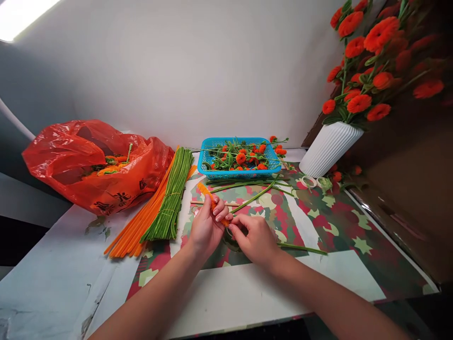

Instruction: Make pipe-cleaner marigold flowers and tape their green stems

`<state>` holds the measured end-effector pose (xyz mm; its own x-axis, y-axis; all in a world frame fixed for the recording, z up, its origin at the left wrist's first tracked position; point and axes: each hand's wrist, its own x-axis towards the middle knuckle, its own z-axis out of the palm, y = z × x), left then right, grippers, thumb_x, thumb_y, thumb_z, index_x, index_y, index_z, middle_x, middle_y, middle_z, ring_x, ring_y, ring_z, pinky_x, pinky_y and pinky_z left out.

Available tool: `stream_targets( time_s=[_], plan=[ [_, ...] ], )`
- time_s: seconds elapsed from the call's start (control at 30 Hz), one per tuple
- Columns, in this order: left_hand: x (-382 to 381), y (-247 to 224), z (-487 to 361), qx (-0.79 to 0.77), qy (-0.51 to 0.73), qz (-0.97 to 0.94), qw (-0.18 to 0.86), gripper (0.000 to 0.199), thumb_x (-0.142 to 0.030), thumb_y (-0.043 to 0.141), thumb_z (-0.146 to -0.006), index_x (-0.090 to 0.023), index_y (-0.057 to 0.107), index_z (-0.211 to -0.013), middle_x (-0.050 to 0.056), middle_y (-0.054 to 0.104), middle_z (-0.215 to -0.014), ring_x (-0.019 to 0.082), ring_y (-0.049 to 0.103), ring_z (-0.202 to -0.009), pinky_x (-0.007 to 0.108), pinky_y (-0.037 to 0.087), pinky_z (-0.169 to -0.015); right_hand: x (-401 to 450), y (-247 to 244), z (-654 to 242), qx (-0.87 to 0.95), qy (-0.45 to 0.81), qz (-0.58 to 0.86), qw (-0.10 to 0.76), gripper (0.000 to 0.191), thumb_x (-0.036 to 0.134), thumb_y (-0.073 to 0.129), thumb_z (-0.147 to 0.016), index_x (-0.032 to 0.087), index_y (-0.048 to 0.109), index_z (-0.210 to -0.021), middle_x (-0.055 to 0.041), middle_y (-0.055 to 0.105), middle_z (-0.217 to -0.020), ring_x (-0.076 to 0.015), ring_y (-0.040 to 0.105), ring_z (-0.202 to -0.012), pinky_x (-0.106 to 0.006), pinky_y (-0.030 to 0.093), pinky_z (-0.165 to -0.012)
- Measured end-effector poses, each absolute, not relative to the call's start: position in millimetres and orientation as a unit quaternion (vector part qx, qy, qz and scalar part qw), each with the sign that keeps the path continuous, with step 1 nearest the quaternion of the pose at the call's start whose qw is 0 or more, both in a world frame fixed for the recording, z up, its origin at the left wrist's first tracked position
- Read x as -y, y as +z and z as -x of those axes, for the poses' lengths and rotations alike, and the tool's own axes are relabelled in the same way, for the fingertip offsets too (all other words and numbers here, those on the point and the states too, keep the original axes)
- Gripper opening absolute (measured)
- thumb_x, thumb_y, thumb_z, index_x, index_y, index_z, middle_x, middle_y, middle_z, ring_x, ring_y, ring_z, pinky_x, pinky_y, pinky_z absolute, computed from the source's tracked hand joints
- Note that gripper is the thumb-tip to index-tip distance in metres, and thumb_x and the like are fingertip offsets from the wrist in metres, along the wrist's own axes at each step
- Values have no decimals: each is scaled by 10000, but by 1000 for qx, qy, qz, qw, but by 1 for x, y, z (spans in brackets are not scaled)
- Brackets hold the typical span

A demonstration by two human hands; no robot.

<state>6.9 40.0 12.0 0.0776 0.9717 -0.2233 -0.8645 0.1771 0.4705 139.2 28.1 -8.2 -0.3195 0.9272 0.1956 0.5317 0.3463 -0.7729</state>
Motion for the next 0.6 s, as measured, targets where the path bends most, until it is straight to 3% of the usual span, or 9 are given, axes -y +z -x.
stream_targets(
  time_s=[0.3,0.6],
  plan=[
    [-43,11,-4,-280,668,-139,675,289,-341,496,-945,-173,507,-711,-48,421,-587,82,425,-507,207,447,-564,-25,0,-147,734,396,469,290,257,246,502,-874,190,552,-628,42,528,-465,-93,432,-427,-209,306,-448],
    [-39,13,-12,-276,684,-161,656,266,-296,515,-942,-167,490,-711,-65,366,-578,53,340,-457,171,389,-481,-15,-3,-138,613,604,421,287,231,309,494,-899,190,496,-701,66,522,-439,-61,395,-359,-170,305,-400]
  ],
)
